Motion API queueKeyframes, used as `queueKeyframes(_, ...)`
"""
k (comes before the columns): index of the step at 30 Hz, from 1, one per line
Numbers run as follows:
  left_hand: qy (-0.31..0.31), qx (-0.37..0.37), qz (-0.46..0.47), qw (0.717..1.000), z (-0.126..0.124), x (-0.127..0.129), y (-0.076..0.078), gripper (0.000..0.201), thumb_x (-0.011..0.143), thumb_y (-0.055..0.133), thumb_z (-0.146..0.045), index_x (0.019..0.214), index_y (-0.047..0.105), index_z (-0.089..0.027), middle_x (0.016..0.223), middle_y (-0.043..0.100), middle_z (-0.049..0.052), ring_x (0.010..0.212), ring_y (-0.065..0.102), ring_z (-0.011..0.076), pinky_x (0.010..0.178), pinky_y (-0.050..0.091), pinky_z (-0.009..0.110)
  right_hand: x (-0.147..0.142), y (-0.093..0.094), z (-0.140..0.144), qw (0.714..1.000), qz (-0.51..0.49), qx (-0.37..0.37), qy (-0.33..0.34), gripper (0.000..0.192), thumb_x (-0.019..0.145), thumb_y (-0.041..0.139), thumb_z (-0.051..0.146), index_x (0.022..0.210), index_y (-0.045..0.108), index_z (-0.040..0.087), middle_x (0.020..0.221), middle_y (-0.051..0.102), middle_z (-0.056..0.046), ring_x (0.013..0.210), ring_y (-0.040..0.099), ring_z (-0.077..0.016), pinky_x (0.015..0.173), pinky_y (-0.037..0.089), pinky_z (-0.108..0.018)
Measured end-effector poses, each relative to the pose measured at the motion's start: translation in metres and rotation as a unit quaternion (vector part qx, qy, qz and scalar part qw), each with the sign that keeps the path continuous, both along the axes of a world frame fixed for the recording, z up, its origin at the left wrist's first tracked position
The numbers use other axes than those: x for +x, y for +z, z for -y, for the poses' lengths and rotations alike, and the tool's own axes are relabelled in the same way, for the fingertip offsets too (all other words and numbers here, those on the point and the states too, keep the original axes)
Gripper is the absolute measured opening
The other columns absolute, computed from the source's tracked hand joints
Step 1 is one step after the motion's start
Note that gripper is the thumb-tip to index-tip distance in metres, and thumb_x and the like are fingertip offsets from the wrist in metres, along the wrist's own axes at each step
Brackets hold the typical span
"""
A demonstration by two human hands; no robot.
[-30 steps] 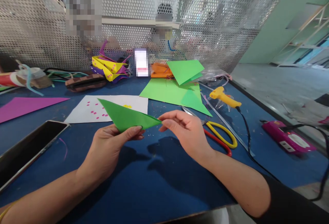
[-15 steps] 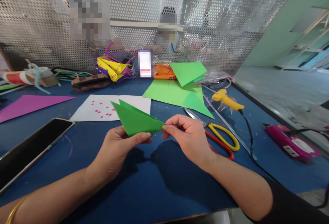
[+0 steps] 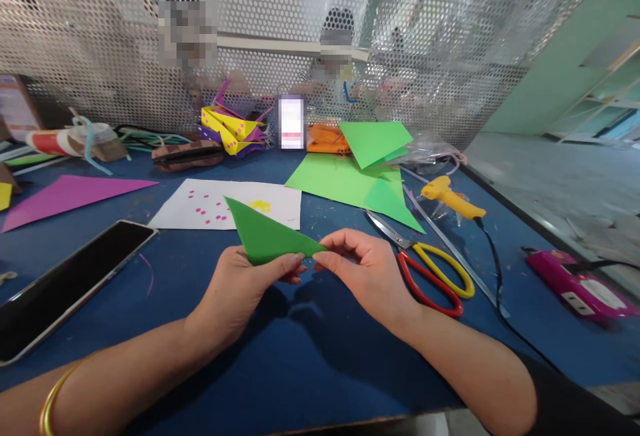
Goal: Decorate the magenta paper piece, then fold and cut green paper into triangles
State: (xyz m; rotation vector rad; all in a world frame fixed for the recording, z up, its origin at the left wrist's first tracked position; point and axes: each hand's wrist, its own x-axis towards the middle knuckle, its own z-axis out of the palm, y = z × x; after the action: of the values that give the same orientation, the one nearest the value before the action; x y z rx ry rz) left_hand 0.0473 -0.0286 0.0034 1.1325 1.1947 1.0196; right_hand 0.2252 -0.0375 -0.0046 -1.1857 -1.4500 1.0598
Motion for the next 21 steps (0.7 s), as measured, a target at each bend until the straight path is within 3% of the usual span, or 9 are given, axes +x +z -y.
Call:
queueKeyframes(9,-0.021,-0.01,-0.009,1.0,0.0021,0.0037,0.0031,0.011,0.065,0.081,-0.028,0.063,0.076,-0.019,0.061,0.073,0.003,0.058,0.066,0.0162,0.058,0.054,0.024,-0.0017,0.0007,0.0009,1.0,-0.001,-0.02,0.005,0.014,0.083,0.066,0.026,0.07,0.066,0.02,0.059,0.066,0.002,0.058,0.063,-0.0128,0.057,0.048,-0.025)
queueKeyframes(15,-0.041,-0.02,0.002,0.999,0.0033,0.0039,0.0007,0.016,0.064,0.083,-0.03,0.074,0.078,-0.018,0.07,0.076,0.004,0.065,0.068,0.0179,0.063,0.054,0.025,-0.0022,0.0008,0.0023,1.0,0.013,-0.017,0.001,0.016,0.085,0.063,0.028,0.071,0.062,0.019,0.059,0.063,0.003,0.055,0.062,-0.0115,0.054,0.046,-0.023)
queueKeyframes(21,-0.049,0.018,-0.036,0.998,0.0034,0.0028,0.0011,0.014,0.07,0.078,-0.029,0.065,0.074,-0.017,0.063,0.071,0.002,0.062,0.064,0.0165,0.061,0.051,0.024,-0.005,-0.0009,0.0045,1.0,0.011,-0.013,0.02,0.018,0.084,0.064,0.028,0.07,0.059,0.019,0.063,0.062,0.003,0.056,0.062,-0.0109,0.054,0.047,-0.023)
